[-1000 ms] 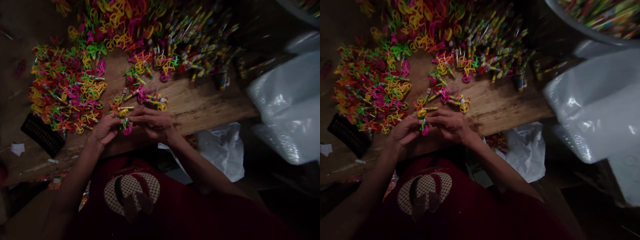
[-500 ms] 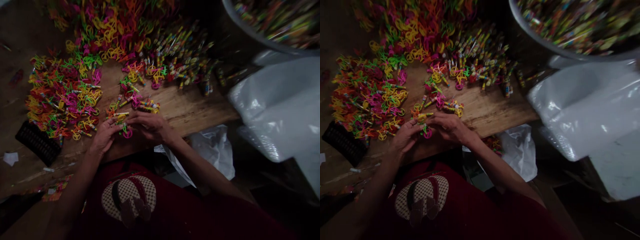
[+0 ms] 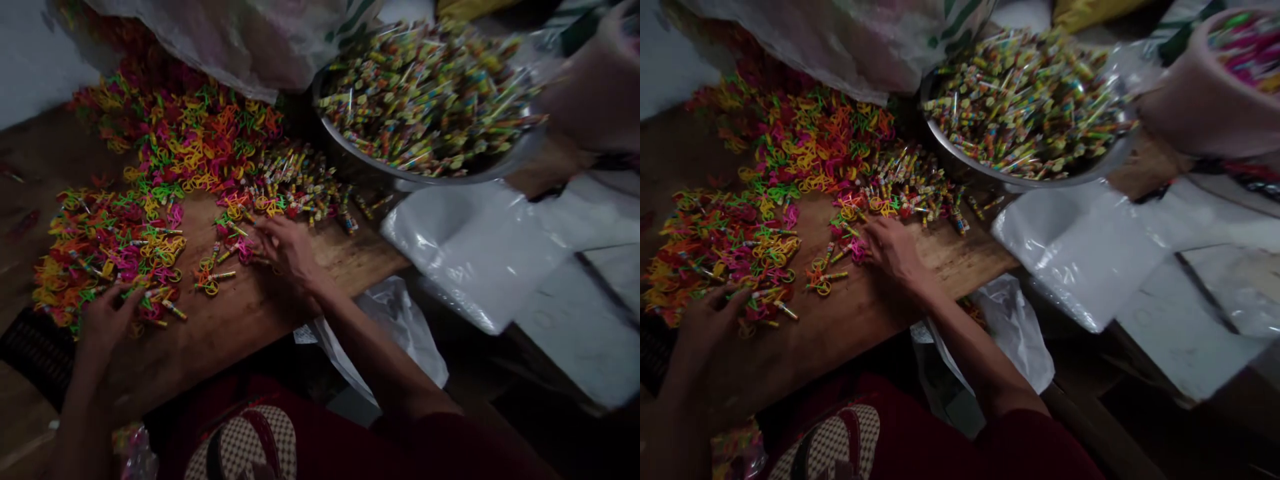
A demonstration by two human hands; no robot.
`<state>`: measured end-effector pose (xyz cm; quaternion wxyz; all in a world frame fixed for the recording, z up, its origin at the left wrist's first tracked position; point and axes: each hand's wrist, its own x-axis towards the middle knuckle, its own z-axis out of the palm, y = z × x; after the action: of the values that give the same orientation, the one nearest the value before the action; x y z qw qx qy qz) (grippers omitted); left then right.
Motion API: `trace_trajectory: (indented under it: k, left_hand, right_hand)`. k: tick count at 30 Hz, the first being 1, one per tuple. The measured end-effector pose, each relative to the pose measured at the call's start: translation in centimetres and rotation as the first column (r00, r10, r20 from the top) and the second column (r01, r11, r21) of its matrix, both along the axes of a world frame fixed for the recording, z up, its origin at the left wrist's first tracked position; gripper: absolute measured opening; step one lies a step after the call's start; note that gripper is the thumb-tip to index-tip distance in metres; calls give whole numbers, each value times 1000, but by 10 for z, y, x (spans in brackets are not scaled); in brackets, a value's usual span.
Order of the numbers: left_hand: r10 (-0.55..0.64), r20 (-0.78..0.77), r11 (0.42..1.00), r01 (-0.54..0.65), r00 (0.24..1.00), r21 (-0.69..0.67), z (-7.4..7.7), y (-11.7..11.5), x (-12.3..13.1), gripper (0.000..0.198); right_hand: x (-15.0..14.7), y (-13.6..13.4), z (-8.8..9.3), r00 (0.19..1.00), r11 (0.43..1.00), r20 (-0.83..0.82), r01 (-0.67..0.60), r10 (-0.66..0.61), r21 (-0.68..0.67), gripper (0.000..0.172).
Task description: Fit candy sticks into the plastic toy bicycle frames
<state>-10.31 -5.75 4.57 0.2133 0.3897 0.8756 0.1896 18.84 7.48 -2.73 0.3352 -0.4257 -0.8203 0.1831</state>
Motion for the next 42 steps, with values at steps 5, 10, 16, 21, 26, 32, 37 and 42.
trace_trajectory:
  k: [5,10,16,21,26,32,37,42]
  left_hand:
    - [19,-484,998,15,875,65,-3,4,-5,61]
    - [-113,-596,942,276,795,189,-16,14,14,33]
    - [-471,-412,832,548,780,84,-39,53,84,24]
    - [-498,-355,861,500,791,-96,-58,80,107,22]
    - [-441,-269,875,476,856,82,-60,84,87,15]
    - [-251,186,880,144,950,452,-30,65,88,18]
    - [-341,486,872,78,805,483,-30,56,119,14]
    - [-448,484,868,236,751,437,-34,81,122,19]
  right_hand:
    - [-14,43,10,936,963,315,217,-158,-162,25]
    - [-38,48,10,871,939,473,262,-132,-221,27]
    - [-16,22,12,939,966,279,238,-203,-98,23]
    - [-3,-29,-1,976,977,94,204,-198,-59,23]
    - [-7,-79,-8,949,963,315,87,-3,-256,17]
    - [-25,-70,-4,1000,971,-8,5,-7,-237,21]
    - [-36,-53,-9,907,974,-422,-110,16,-200,34]
    - [-18,-24,-12,964,946,-266,-105,20,-308,31]
